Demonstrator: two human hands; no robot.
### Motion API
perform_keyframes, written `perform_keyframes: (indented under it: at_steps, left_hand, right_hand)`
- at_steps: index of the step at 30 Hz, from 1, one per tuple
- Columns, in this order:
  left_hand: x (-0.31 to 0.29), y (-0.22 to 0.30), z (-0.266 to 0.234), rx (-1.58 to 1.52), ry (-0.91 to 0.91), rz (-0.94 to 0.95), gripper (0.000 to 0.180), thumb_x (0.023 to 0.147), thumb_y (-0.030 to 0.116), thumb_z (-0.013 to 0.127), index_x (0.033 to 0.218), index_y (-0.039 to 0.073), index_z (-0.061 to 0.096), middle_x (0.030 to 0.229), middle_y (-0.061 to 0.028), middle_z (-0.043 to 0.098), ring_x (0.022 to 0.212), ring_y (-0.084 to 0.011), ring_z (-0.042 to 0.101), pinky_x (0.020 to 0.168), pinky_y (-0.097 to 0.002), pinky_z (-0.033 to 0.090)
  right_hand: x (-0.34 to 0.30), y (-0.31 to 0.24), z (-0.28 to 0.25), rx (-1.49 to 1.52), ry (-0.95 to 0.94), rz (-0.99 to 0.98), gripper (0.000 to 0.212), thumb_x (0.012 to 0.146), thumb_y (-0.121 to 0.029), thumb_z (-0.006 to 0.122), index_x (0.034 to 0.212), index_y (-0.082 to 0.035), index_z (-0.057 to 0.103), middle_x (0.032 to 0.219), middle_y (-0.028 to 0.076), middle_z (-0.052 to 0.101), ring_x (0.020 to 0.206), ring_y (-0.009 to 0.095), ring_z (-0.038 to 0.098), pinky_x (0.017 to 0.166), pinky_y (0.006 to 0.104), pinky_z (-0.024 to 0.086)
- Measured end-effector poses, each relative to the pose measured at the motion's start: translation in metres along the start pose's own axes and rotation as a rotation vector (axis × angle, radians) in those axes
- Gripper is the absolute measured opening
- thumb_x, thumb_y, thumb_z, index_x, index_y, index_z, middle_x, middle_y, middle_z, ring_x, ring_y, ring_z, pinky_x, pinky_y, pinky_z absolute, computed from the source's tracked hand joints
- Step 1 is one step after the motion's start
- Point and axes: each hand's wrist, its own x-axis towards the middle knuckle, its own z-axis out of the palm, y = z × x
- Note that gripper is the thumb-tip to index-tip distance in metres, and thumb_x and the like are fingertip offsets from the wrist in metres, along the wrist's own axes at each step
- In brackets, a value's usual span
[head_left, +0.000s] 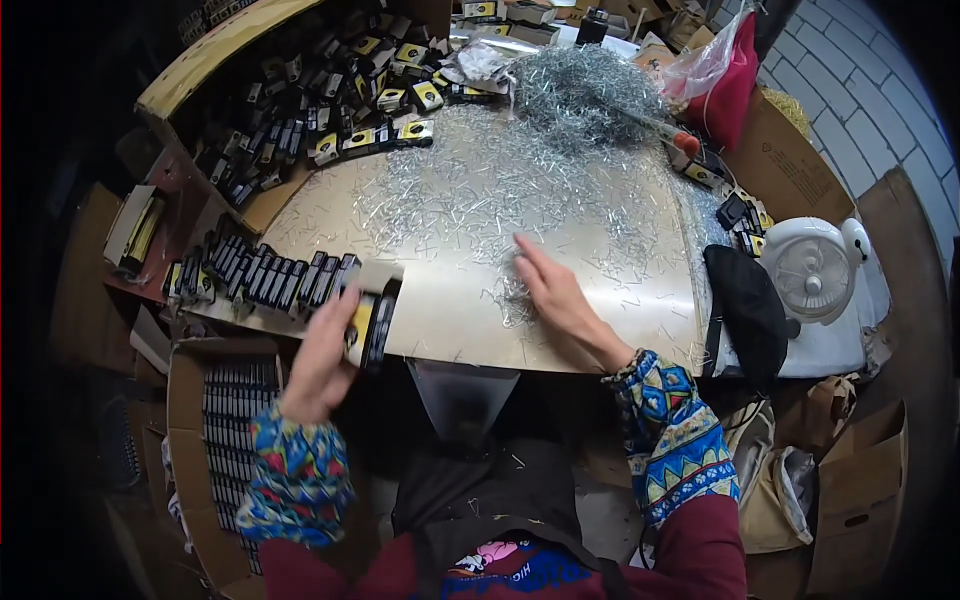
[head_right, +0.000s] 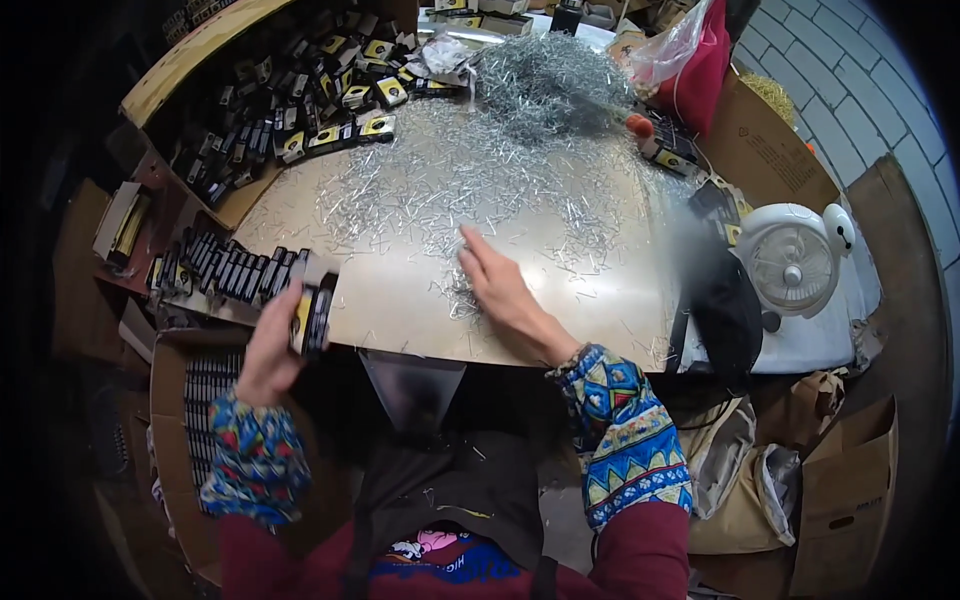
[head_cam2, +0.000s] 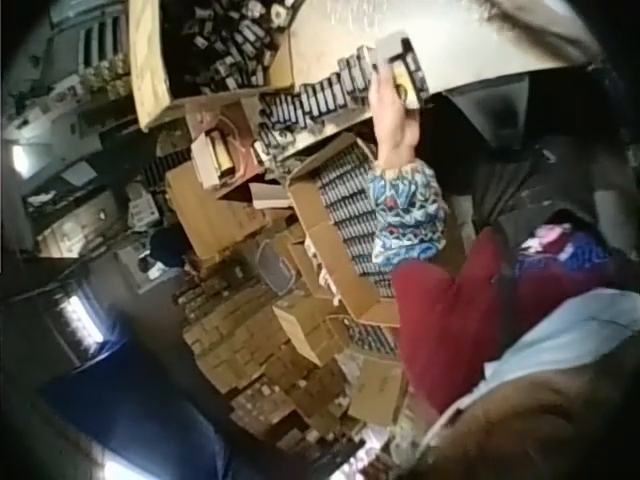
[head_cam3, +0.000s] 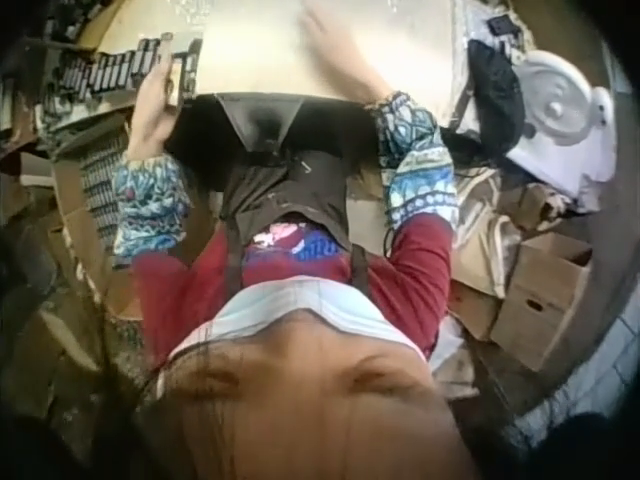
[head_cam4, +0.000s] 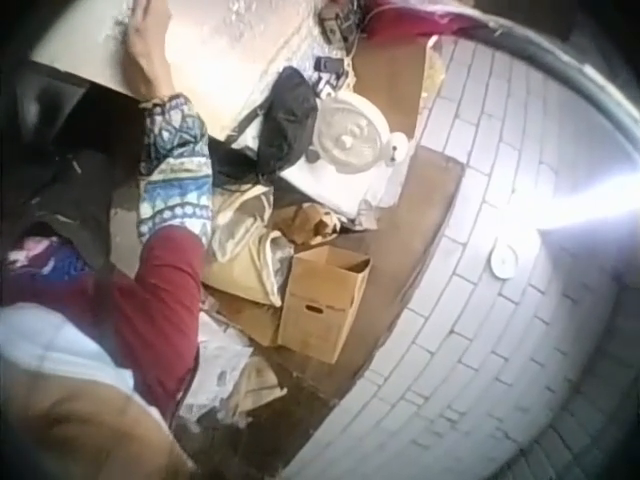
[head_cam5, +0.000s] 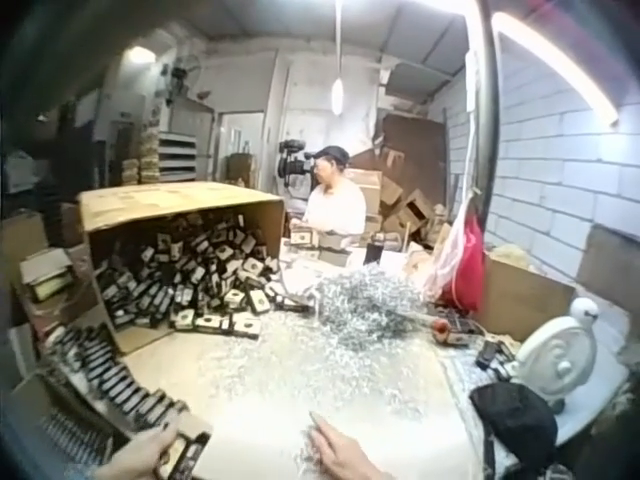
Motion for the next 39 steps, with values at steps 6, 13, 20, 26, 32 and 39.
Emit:
perform_keyframes:
  at_steps: [6, 13, 20, 26, 32, 39]
  left_hand:
    - [-0.048, -0.12, -0.071, -0.231, 0.099, -0.136, 0.033, 0.101, 0.031, 0.045, 0.125, 0.009, 0.054, 0.105, -0.0023, 0.064, 0.095, -0.0161, 0.065, 0.074, -0.0373, 0.058]
    - [-0.072, -0.224, -0.076, 0.245, -0.002, -0.386, 0.024, 0.091, 0.008, 0.057, 0.115, 0.005, 0.057, 0.095, -0.0011, 0.061, 0.088, -0.008, 0.059, 0.072, -0.0233, 0.049]
    - [-0.081, -0.229, -0.025, -0.136, 0.026, -0.413, 0.016, 0.088, 0.009, 0.057, 0.104, 0.01, 0.056, 0.088, 0.0029, 0.061, 0.072, -0.004, 0.053, 0.055, -0.0188, 0.038]
    - [-0.085, -0.225, -0.024, -0.179, 0.037, -0.383, 0.021, 0.087, 0.009, 0.056, 0.108, 0.007, 0.056, 0.091, 0.0019, 0.061, 0.076, -0.0043, 0.054, 0.061, -0.0186, 0.042]
    - [-0.095, -0.232, -0.02, 0.148, -0.046, -0.198, 0.04, 0.08, 0.006, 0.064, 0.117, 0.002, 0.049, 0.105, -0.0072, 0.059, 0.094, -0.0171, 0.059, 0.084, -0.0295, 0.047]
    - [-0.104, -0.247, -0.024, 1.004, 0.08, 0.202, 0.069, 0.074, 0.013, 0.075, 0.13, -0.001, 0.037, 0.115, -0.0242, 0.056, 0.105, -0.0393, 0.059, 0.089, -0.0426, 0.048]
  right_hand:
    - [0.005, 0.001, 0.017, -0.391, -0.076, -0.274, 0.039, 0.1, -0.02, 0.05, 0.134, 0.0, 0.05, 0.143, 0.022, 0.044, 0.137, 0.034, 0.038, 0.113, 0.0416, 0.031]
    - [-0.005, -0.027, 0.05, -0.484, -0.004, -0.255, 0.045, 0.1, -0.025, 0.047, 0.137, 0.001, 0.046, 0.143, 0.022, 0.044, 0.137, 0.036, 0.037, 0.114, 0.0465, 0.027]
    - [-0.074, -0.078, 0.085, -0.471, -0.054, -0.244, 0.051, 0.098, -0.021, 0.051, 0.134, 0.013, 0.038, 0.142, 0.032, 0.037, 0.137, 0.046, 0.031, 0.112, 0.0518, 0.028]
    - [-0.096, -0.113, 0.041, -0.015, -0.213, -0.087, 0.039, 0.089, 0.003, 0.052, 0.129, 0.002, 0.052, 0.133, 0.024, 0.053, 0.123, 0.038, 0.053, 0.101, 0.0389, 0.045]
    - [-0.106, -0.091, 0.05, -0.028, -0.292, -0.11, 0.032, 0.077, 0.01, 0.052, 0.105, -0.001, 0.063, 0.107, 0.015, 0.062, 0.1, 0.034, 0.059, 0.087, 0.0377, 0.049]
    - [-0.161, -0.074, 0.116, -0.078, -0.625, -0.259, 0.051, 0.077, 0.002, 0.06, 0.127, 0.005, 0.049, 0.129, 0.023, 0.052, 0.115, 0.039, 0.054, 0.092, 0.0393, 0.051]
